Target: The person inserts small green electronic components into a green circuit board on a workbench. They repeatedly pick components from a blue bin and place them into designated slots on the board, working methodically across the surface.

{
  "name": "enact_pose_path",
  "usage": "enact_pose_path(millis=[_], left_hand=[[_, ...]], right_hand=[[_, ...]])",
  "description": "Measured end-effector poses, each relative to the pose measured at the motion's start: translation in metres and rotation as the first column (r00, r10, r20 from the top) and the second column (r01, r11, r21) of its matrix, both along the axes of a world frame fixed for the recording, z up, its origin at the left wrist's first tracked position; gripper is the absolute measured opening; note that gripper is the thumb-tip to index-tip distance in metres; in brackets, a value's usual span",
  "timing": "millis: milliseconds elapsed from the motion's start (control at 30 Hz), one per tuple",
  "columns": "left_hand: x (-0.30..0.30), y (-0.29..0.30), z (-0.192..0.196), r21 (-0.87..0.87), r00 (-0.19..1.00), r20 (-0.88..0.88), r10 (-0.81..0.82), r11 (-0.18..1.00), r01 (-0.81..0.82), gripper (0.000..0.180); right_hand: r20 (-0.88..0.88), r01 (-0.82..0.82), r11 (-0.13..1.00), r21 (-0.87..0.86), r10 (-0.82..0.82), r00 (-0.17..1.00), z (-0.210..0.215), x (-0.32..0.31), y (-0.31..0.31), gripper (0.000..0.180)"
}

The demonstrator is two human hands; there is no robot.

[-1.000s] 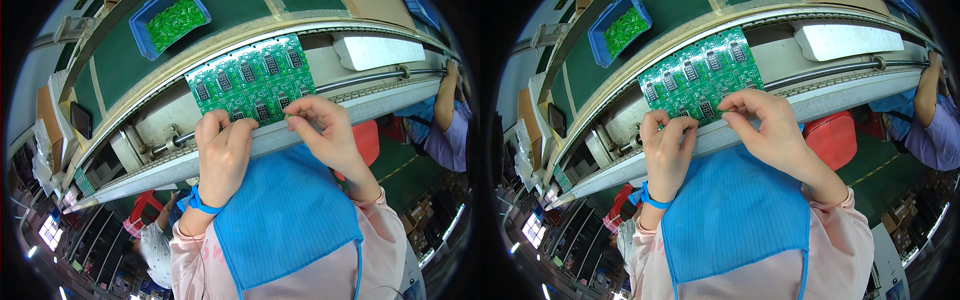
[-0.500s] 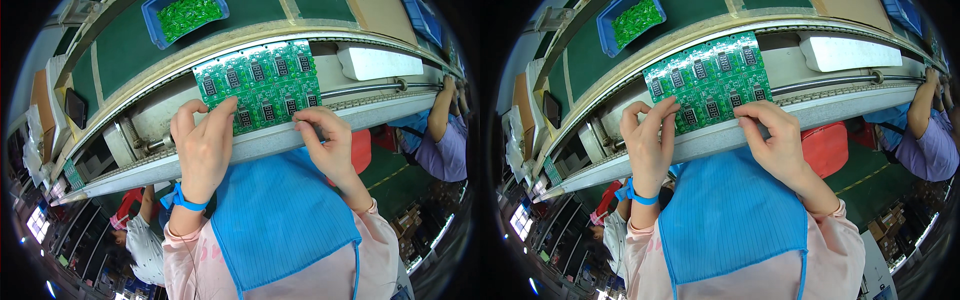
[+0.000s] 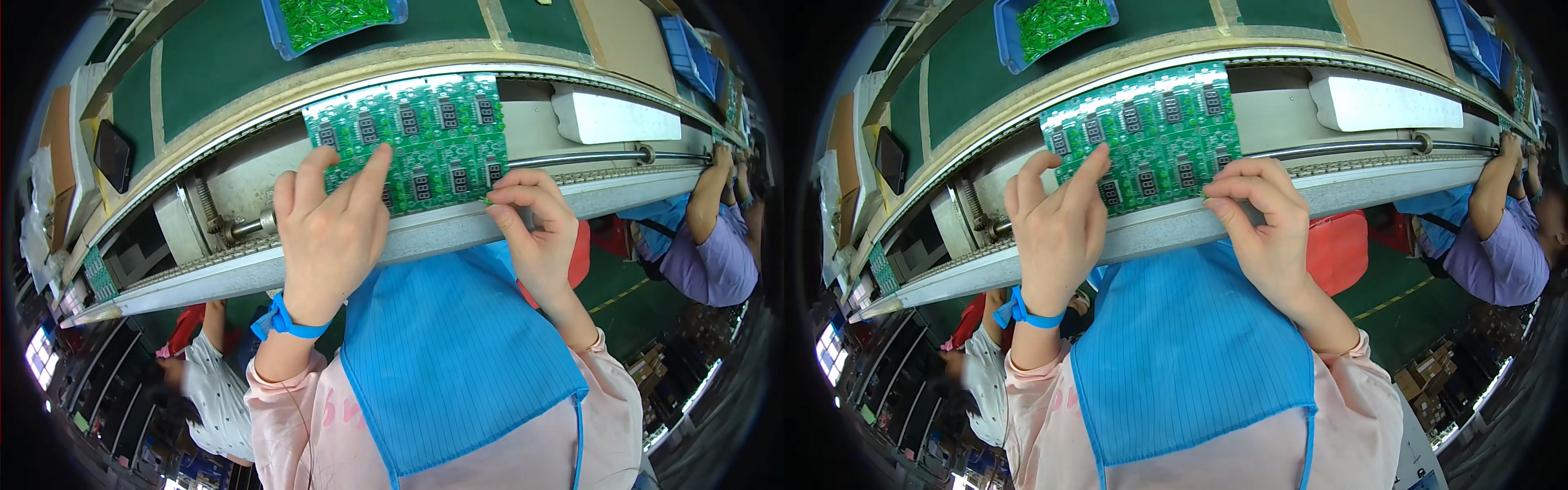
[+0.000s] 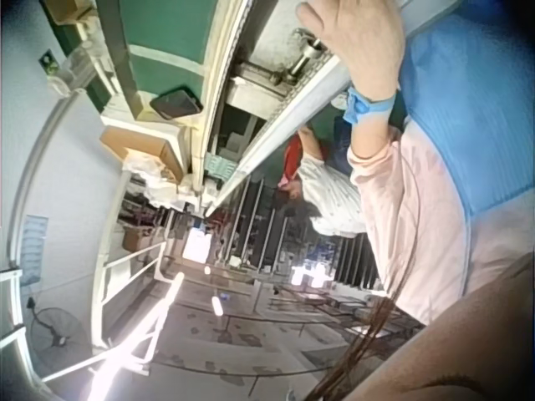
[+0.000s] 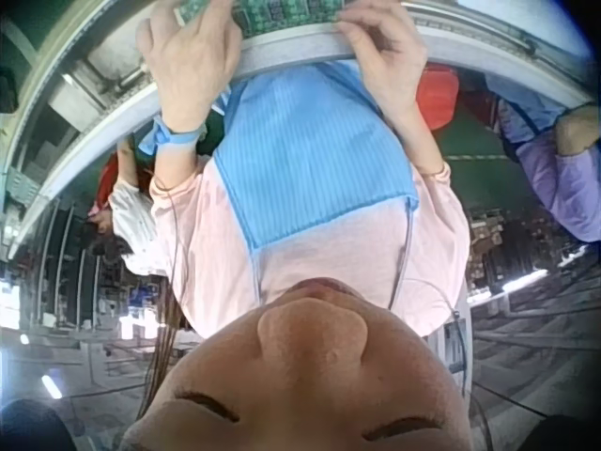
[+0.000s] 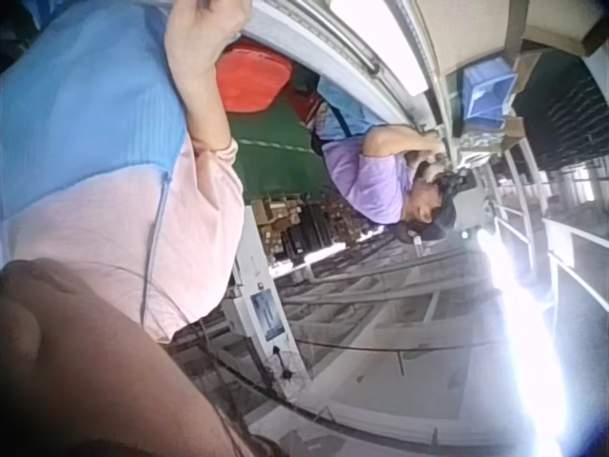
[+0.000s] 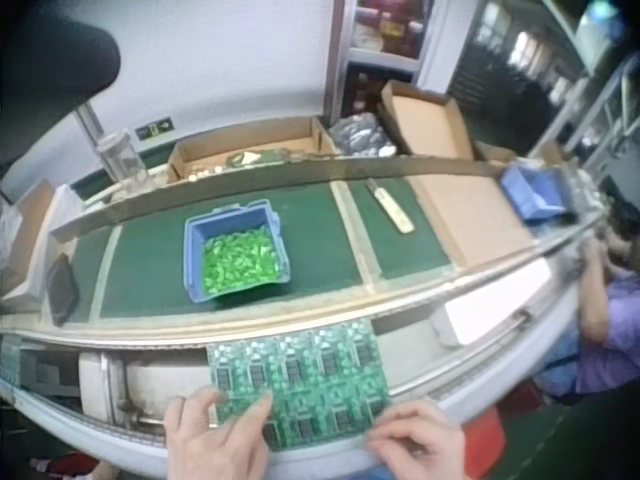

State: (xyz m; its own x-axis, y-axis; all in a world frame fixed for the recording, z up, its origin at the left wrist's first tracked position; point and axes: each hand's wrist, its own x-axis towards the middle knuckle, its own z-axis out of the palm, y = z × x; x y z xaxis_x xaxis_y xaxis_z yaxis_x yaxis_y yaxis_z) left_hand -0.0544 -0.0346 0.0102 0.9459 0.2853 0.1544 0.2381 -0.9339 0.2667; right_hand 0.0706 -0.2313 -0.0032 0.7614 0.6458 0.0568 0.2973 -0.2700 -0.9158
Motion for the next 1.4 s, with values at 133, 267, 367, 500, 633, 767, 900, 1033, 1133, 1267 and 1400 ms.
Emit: enact_pose_path(millis=[133,267,367,500,633,767,900,1033,1133,1267,1400], left_hand=[[-0.010,0.012,0.006,0.013,0.999,-0.008,0.047,0.999,-0.047,0.039],[-0.003,0.024,0.027,-0.004,0.999,0.028,0.022,1.000,-0.022,0.034],[0.013,0.048,0.030,0.066,0.965,0.255,-0.052,0.997,0.037,0.031],[0.067,0.087,0.040,0.167,0.914,0.406,-0.020,0.985,-0.052,0.015],[0.099,0.111,0.019,0.211,0.937,0.348,0.043,0.970,-0.123,0.012],[0.113,0.127,0.000,0.312,0.956,0.293,0.004,0.945,-0.099,0.013],[0.114,0.126,-0.008,0.392,0.967,0.251,0.040,0.909,-0.140,0.013],[0.115,0.118,-0.008,0.427,0.965,0.255,0.055,0.889,-0.164,0.012],[0.114,0.115,-0.005,0.431,0.969,0.233,0.078,0.885,-0.175,0.012],[0.115,0.113,-0.007,0.437,0.969,0.225,0.099,0.879,-0.191,0.012],[0.118,0.113,-0.007,0.440,0.961,0.261,0.086,0.876,-0.198,0.011]], right_hand=[[-0.049,-0.012,1.000,0.025,0.013,0.999,0.001,-0.004,0.004,0.013],[0.024,-0.069,0.998,0.007,0.069,0.997,0.002,-0.007,0.009,0.015],[0.217,-0.127,0.990,-0.065,0.138,0.966,0.005,-0.012,0.017,0.017],[0.436,-0.201,0.972,-0.125,0.236,0.868,0.000,-0.015,0.033,0.019],[0.467,-0.217,0.957,-0.191,0.283,0.838,-0.009,-0.021,0.041,0.019],[0.486,-0.222,0.947,-0.232,0.311,0.817,-0.011,-0.022,0.045,0.019],[0.492,-0.227,0.939,-0.260,0.331,0.805,-0.010,-0.023,0.048,0.019],[0.485,-0.232,0.933,-0.277,0.344,0.804,-0.010,-0.021,0.048,0.019],[0.480,-0.238,0.932,-0.274,0.347,0.806,-0.009,-0.022,0.049,0.019],[0.478,-0.234,0.933,-0.273,0.343,0.809,-0.010,-0.023,0.049,0.019],[0.484,-0.230,0.931,-0.282,0.345,0.804,-0.009,-0.023,0.051,0.018]])
